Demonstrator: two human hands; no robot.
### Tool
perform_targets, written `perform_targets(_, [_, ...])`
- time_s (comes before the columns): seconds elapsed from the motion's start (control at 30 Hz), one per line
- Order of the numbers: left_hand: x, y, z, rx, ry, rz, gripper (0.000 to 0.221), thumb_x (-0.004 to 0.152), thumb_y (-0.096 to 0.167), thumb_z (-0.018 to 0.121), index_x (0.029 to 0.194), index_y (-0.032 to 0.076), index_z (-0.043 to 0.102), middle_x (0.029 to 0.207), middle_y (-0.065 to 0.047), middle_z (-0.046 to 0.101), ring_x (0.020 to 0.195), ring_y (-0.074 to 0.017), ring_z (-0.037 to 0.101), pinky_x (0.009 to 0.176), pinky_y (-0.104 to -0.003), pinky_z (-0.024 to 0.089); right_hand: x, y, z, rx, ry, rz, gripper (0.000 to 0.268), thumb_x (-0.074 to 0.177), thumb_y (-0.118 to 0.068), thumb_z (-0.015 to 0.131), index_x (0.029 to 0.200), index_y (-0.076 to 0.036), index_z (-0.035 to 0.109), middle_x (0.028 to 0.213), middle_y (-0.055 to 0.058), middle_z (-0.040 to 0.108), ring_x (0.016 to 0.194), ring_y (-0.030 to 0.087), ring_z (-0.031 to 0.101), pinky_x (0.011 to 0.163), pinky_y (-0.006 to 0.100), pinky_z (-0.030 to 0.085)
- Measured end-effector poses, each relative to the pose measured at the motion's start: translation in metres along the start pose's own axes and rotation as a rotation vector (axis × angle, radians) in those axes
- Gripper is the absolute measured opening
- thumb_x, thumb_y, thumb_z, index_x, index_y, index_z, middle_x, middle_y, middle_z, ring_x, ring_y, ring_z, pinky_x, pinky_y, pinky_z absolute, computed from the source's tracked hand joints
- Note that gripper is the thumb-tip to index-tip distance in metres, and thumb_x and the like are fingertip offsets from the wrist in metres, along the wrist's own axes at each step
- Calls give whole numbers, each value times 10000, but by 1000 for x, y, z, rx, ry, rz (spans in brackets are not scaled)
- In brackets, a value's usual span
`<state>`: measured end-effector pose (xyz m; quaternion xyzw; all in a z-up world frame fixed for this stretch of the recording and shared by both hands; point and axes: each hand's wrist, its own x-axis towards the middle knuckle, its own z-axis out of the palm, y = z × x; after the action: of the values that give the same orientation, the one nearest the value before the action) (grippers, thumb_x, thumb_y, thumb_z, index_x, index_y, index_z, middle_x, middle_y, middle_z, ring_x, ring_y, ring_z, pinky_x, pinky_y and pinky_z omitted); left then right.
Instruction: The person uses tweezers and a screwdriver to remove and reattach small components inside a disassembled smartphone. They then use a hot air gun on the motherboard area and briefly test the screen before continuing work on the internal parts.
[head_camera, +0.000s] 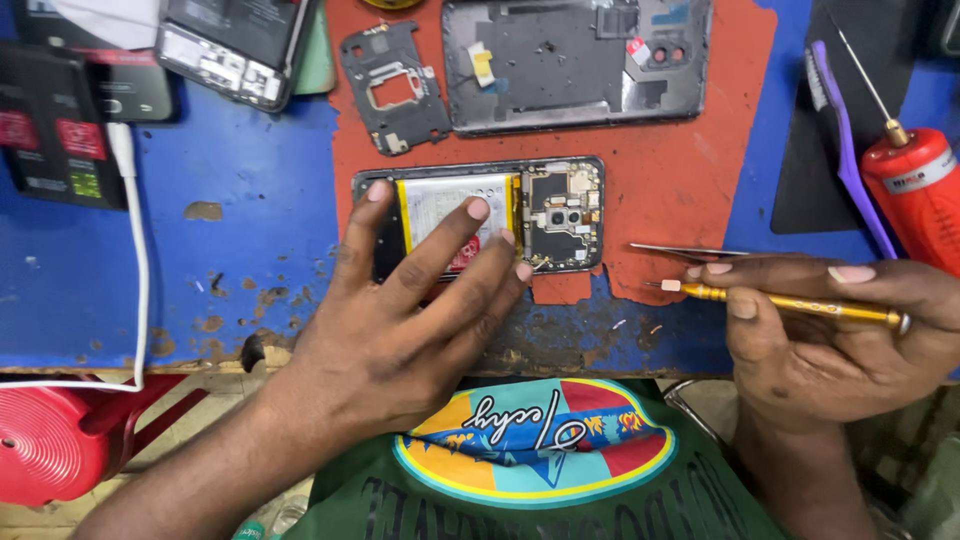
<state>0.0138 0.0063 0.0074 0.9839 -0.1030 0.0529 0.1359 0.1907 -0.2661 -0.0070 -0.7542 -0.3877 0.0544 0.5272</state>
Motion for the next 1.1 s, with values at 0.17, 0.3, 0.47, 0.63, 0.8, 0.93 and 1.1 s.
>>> perform_targets(0.17, [1,-2,3,-84,-7,-34,457,1032,284,566,1468,164,638,1449,-108,503,1467,-326,381,1169,-758,176,-2,0,0,-29,11,5,382,1166,26,668,1307,-20,316,948,268,715,836,306,791,840,400,664])
perform_targets(0.3, [0,-3,1,-18,-10,-20,456,1026,301,555,1451,162,639,1448,-102,506,1477,-335,379,1171,-749,175,-1,-2,4,20,93,18,369,1150,-27,710,1301,-16,373,930,242,715,822,288,775,793,346,669])
perform_targets(0.47, [5,-7,-10,-164,105,-111,474,963,192,672,1432,133,628,1445,-147,520,1448,-306,422,1231,-650,251,6,-17,6,194,301,179,362,1091,-74,792,1242,-19,467,1029,190,731,829,188,736,796,271,649])
perform_targets(0.63, [12,-10,-23,-124,79,-268,668,911,256,767,1473,-2,514,1396,-190,535,1382,-355,452,1195,-633,275,20,-14,-14,-120,167,197,182,1036,92,806,1096,70,635,1101,173,663,915,195,698,807,276,607])
perform_targets(0.8, [24,-7,-31,-122,72,-255,764,882,261,761,1501,-56,444,1434,-208,523,1381,-368,443,1195,-594,271,22,-13,-18,-437,12,54,149,984,173,786,1064,71,711,1065,167,719,975,203,733,866,280,598])
perform_targets(0.93, [29,-7,-37,-177,98,-250,770,853,237,771,1483,-62,443,1386,-210,524,1327,-378,461,1219,-578,265,22,-15,-10,-514,25,50,134,999,128,815,1052,46,723,1030,152,725,936,200,734,816,266,583])
perform_targets(1.1, [38,-6,-51,-181,104,-253,754,811,222,791,1418,-105,486,1272,-234,511,1213,-410,479,1139,-566,317,29,-24,-4,-595,49,-30,143,983,117,819,1041,36,717,1037,144,731,949,242,723,840,293,578])
